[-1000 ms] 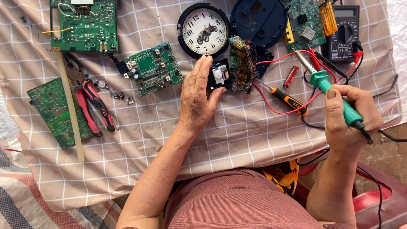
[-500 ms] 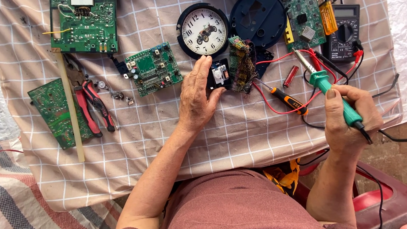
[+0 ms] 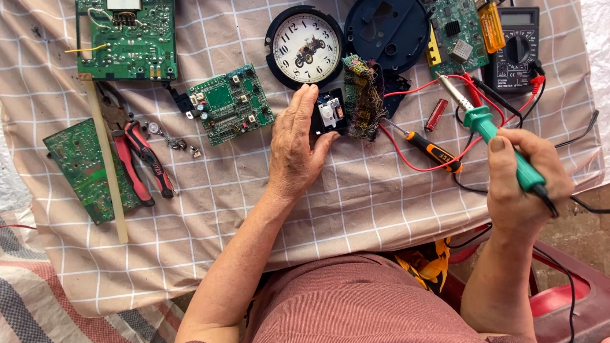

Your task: The person uses a soldering iron to work on a small black electronic component, then uses a screwdriver to adjust a green circuit board. They also use a multimeter probe to test connections on the circuit board and the black component.

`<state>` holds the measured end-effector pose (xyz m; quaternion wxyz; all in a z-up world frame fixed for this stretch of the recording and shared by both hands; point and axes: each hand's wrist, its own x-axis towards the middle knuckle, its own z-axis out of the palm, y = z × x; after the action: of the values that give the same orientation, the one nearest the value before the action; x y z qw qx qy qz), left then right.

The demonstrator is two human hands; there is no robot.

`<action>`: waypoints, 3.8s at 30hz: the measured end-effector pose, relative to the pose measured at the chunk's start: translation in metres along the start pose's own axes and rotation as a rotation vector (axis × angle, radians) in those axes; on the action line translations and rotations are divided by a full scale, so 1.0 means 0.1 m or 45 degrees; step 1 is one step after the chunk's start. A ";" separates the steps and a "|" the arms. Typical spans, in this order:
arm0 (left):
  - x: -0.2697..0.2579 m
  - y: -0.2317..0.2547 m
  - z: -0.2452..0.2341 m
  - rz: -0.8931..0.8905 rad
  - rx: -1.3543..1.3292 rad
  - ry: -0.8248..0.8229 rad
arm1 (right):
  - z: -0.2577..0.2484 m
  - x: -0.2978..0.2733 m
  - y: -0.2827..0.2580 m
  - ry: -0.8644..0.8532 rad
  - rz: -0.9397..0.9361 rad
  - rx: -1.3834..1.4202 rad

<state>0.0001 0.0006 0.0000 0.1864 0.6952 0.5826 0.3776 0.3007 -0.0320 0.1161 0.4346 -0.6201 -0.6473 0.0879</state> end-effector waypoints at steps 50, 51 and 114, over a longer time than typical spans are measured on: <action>0.04 0.00 0.01 0.105 -0.050 0.151 | 0.27 -0.02 -0.55 -0.181 0.183 0.469; 0.05 0.00 0.01 0.127 -0.067 0.149 | 0.23 0.00 -0.57 -0.168 0.208 0.485; 0.03 0.02 0.01 0.086 0.131 0.093 | 0.22 0.88 2.85 -0.080 -0.052 -0.486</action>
<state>0.0021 0.0031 0.0019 0.1160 0.7090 0.5838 0.3782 0.5058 0.1161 -0.0440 0.2904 -0.6748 -0.6780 -0.0260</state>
